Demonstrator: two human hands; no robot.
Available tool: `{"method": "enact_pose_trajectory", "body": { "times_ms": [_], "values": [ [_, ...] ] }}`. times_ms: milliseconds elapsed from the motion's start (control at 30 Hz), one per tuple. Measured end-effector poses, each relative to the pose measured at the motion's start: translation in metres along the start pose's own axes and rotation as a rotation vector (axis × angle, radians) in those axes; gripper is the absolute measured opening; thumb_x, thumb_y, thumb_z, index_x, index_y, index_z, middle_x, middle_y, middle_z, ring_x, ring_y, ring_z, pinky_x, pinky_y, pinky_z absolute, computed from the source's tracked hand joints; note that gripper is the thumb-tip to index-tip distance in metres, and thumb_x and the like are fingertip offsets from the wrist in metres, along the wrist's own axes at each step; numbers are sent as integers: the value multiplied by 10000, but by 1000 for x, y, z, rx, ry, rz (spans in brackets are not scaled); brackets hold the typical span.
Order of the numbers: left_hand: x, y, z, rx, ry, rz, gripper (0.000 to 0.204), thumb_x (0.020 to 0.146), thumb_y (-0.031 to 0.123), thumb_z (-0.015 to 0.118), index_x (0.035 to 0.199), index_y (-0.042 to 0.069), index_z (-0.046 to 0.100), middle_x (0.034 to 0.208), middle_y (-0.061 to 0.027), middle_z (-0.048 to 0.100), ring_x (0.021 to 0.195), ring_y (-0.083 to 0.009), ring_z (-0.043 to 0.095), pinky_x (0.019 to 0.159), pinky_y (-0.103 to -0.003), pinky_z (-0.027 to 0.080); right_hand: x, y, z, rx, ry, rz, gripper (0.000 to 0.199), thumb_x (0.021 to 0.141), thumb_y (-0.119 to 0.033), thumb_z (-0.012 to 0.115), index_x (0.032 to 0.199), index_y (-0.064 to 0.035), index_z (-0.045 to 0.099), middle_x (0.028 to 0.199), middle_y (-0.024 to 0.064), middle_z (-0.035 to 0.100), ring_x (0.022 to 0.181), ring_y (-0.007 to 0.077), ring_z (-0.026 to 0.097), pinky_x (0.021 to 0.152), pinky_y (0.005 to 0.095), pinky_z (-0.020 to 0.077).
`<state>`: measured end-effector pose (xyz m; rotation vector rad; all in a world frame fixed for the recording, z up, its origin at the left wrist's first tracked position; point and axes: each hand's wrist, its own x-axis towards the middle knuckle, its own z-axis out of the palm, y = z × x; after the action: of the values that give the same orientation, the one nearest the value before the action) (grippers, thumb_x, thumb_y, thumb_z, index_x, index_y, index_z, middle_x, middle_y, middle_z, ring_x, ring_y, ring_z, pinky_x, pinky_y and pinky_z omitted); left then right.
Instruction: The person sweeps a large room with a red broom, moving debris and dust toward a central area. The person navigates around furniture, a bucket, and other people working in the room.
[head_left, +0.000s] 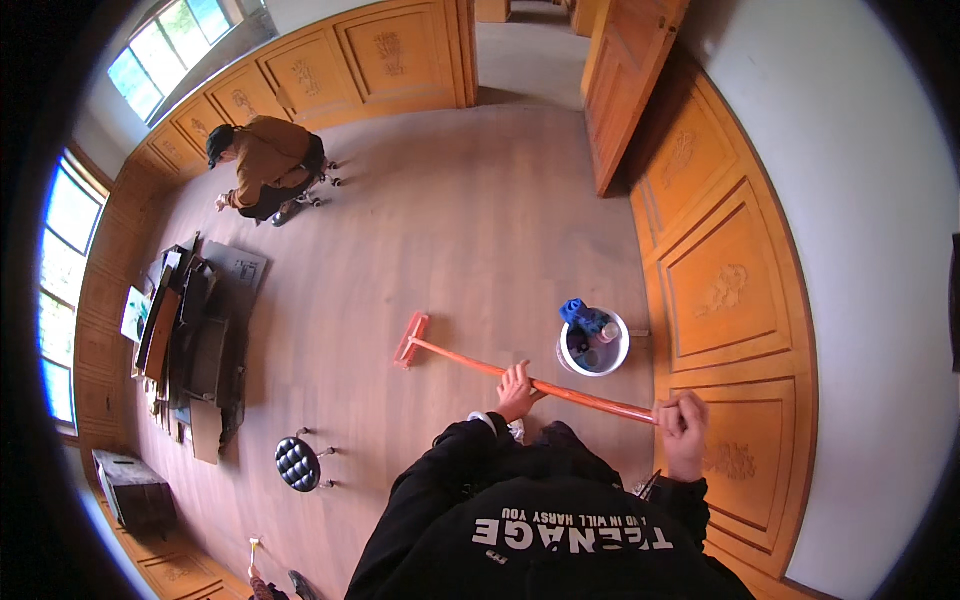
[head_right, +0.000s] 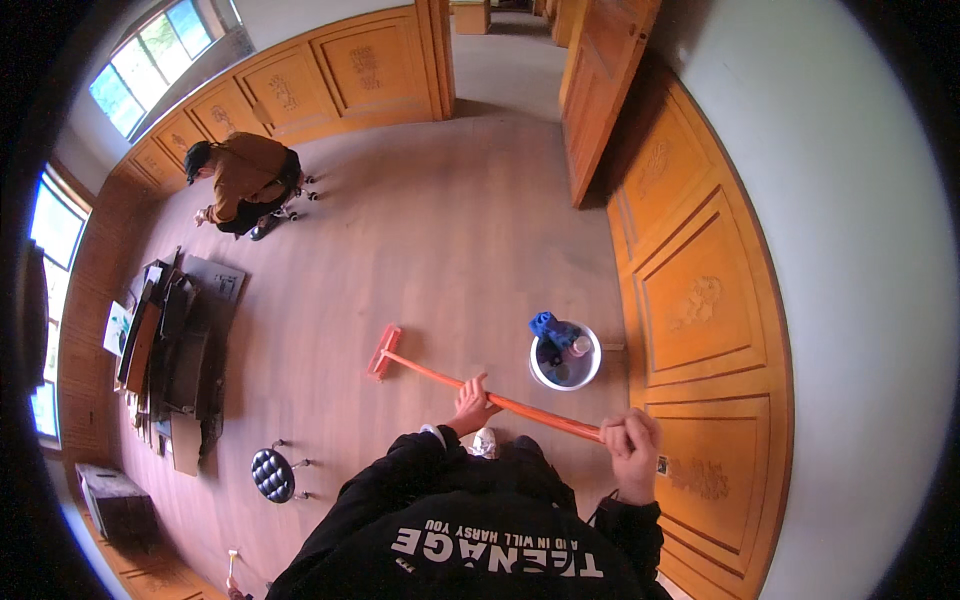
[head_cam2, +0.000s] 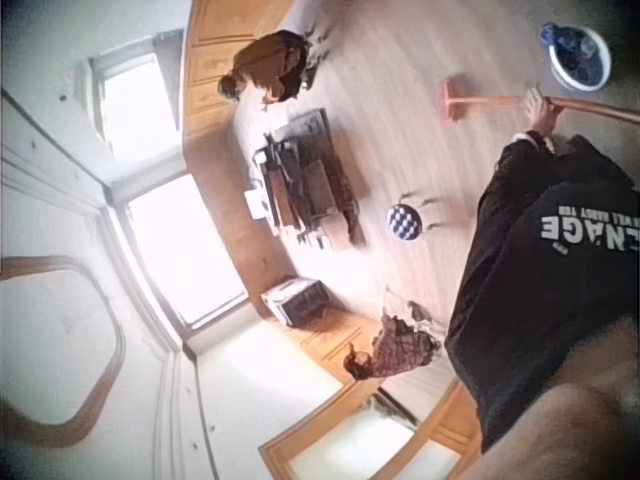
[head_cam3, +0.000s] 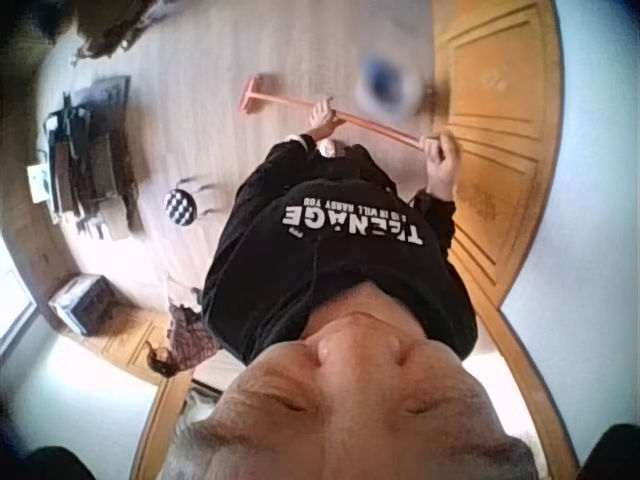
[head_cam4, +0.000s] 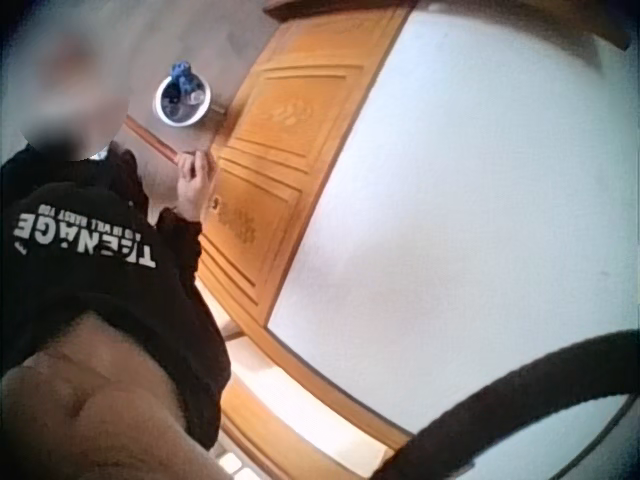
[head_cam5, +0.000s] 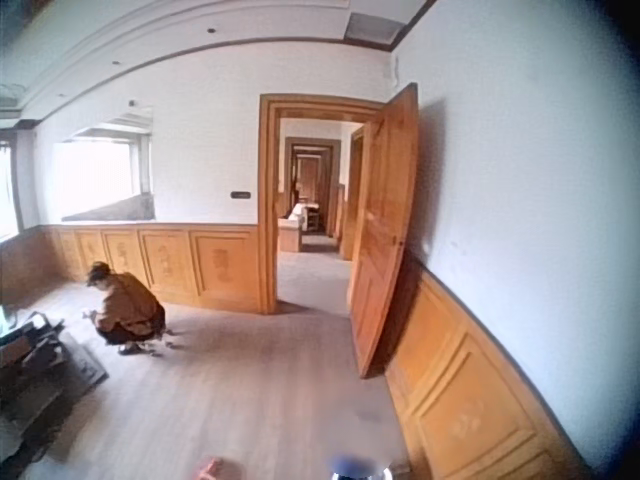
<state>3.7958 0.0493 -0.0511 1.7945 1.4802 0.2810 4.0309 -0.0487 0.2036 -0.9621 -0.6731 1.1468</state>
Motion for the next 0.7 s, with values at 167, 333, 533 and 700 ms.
{"method": "enact_pose_trajectory", "body": {
  "times_ms": [167, 333, 533, 700],
  "values": [
    [35, 74, 22, -77, -174, 169, 836, 709, 335, 755, 1366, 145, 274, 1295, -124, 401, 1229, -348, 359, 930, -552, 325, -3, -56, -5, -175, 147, -307, 309, 975, -144, 376, 740, -15, 529, 457, -37, 284, 404, 70, 270, 459, 261, 319],
    [67, 134, 29, -14, -212, 579, 620, 718, 389, 718, 1199, 139, 418, 1164, -93, 456, 1129, -308, 444, 888, -480, 354, 5, -92, -3, -382, 249, -510, 334, 988, -172, 374, 702, -44, 491, 442, -25, 264, 377, 67, 258, 428, 227, 312],
    [115, 122, 9, 45, -139, 615, 403, 716, 225, 679, 1057, 130, 488, 1071, -66, 529, 1085, -282, 486, 889, -473, 353, 82, -82, -24, -459, 324, -387, 315, 980, -186, 378, 690, -77, 434, 456, -23, 265, 393, 71, 269, 440, 243, 315],
    [146, 56, -23, 221, -114, 203, 563, 686, 249, 724, 1155, 107, 447, 1161, -100, 463, 1177, -301, 413, 916, -485, 345, 165, -12, -26, -97, 192, -4, 275, 963, -173, 402, 738, -42, 492, 487, -20, 311, 435, 75, 328, 485, 248, 348]
  ]
}}
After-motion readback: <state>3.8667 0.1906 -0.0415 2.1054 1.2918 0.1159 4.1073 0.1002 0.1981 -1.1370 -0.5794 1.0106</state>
